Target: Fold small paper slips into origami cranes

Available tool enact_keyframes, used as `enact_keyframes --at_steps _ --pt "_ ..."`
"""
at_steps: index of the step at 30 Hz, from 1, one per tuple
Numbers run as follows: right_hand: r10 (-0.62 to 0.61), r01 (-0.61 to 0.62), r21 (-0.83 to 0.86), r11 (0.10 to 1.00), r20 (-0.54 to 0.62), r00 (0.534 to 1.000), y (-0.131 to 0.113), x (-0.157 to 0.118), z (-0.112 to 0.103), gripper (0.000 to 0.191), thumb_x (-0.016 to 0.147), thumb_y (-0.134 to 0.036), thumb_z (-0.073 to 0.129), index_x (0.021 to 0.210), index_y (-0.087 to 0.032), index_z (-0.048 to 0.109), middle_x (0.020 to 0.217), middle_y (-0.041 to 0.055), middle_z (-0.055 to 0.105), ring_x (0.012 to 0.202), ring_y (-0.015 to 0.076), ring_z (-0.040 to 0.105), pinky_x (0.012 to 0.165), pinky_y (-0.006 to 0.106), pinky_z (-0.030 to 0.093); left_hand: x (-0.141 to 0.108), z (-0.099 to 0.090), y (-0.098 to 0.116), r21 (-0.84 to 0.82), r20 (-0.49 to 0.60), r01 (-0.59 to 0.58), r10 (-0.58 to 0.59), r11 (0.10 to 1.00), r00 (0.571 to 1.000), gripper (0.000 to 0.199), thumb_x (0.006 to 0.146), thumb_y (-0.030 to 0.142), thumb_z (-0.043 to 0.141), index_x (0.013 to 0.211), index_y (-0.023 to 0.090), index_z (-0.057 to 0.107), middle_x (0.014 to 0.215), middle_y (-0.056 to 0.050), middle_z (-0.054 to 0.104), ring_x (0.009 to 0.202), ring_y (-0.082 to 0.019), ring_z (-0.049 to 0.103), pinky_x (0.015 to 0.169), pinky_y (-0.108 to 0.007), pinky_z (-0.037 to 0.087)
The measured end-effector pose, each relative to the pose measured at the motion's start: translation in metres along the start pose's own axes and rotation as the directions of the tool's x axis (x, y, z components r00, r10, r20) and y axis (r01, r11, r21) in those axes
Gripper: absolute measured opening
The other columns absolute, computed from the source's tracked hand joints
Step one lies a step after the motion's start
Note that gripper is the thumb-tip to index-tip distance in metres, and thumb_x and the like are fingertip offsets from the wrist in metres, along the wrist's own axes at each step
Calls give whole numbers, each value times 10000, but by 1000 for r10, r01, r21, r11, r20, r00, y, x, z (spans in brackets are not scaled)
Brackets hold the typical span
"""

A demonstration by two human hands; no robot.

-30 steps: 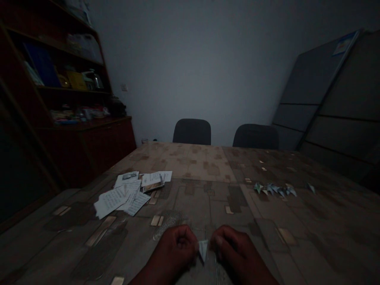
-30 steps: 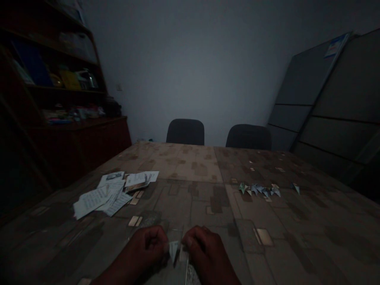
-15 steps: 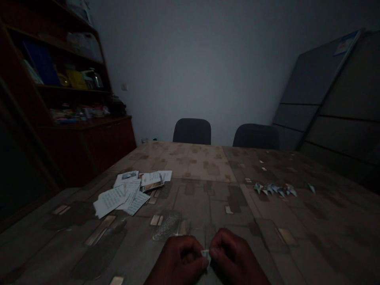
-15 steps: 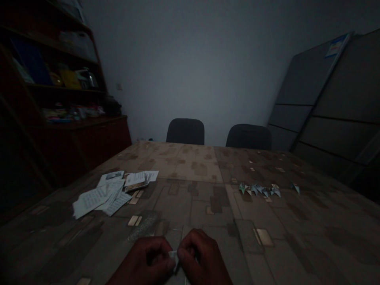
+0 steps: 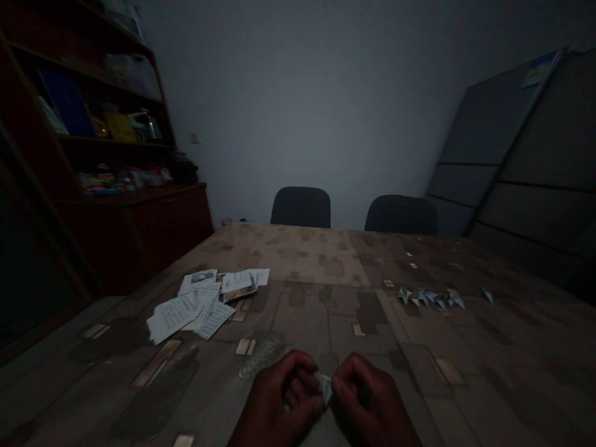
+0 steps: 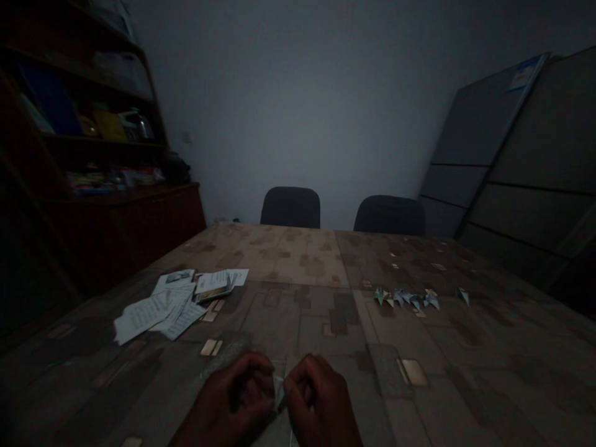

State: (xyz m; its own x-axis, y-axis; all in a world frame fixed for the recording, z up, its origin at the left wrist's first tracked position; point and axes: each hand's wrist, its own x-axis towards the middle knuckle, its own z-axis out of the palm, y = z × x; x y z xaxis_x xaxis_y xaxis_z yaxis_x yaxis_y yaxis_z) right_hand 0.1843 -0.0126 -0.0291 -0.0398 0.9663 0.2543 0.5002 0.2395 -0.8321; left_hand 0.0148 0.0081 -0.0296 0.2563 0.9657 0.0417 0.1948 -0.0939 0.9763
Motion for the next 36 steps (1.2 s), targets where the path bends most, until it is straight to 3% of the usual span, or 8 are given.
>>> enact_keyframes --at_steps 3,6,10,16,20,24,31,36 --pt "11 -11 20 1000 -9 1000 1 0 3 210 857 -286 487 675 -194 535 627 -24 501 593 147 500 565 247 354 -4 0 1 112 -38 -131 136 985 990 312 638 85 670 928 192 708 749 -3 690 611 -157 605 591 -233 449" --pt "13 -13 18 1000 7 1000 3 0 5 207 856 -287 488 676 -195 529 619 -28 497 585 145 498 565 245 361 -5 -3 -1 193 -8 -224 230 955 973 171 718 156 686 873 197 746 728 -23 714 643 -185 639 616 -241 459" --pt "16 -18 57 998 33 999 3 0 5 224 866 -318 505 693 -189 565 633 -18 533 609 152 524 582 245 378 0 -5 -3 159 -2 -117 119 980 993 123 774 188 652 826 178 764 736 -53 741 682 -210 674 630 -253 479" --pt "-7 -2 147 989 62 998 1 -3 4 271 902 -374 481 869 -176 664 708 22 646 672 180 600 657 269 432 4 1 -5 -277 -44 88 -104 957 994 120 708 211 690 794 133 722 570 14 633 504 -141 605 515 -225 440" --pt "1 -6 117 993 38 999 0 -3 4 230 869 -328 511 910 -176 679 703 18 652 642 173 601 628 262 434 3 5 -6 -380 -42 140 -169 914 985 168 666 220 749 796 118 720 599 7 649 512 -142 622 524 -239 473" --pt "8 -9 62 998 23 1000 2 -3 5 202 806 -265 546 920 -176 686 692 6 632 628 164 602 589 243 425 1 6 -5 -467 -19 126 -153 875 988 300 645 254 807 906 128 726 604 13 658 536 -153 638 544 -255 502" --pt "-26 26 29 999 9 1000 2 -4 4 164 801 -241 545 891 -183 669 689 -5 613 622 156 588 594 245 423 -1 7 -1 -475 34 179 -185 862 982 323 601 340 876 813 124 762 638 -15 683 575 -156 654 562 -250 510" --pt "-35 35 38 999 -1 999 -2 -5 6 180 800 -238 529 912 -190 663 693 -9 603 626 155 580 583 241 417 0 7 1 -474 4 189 -212 860 977 297 541 280 899 749 125 754 606 7 662 549 -142 639 547 -242 498"
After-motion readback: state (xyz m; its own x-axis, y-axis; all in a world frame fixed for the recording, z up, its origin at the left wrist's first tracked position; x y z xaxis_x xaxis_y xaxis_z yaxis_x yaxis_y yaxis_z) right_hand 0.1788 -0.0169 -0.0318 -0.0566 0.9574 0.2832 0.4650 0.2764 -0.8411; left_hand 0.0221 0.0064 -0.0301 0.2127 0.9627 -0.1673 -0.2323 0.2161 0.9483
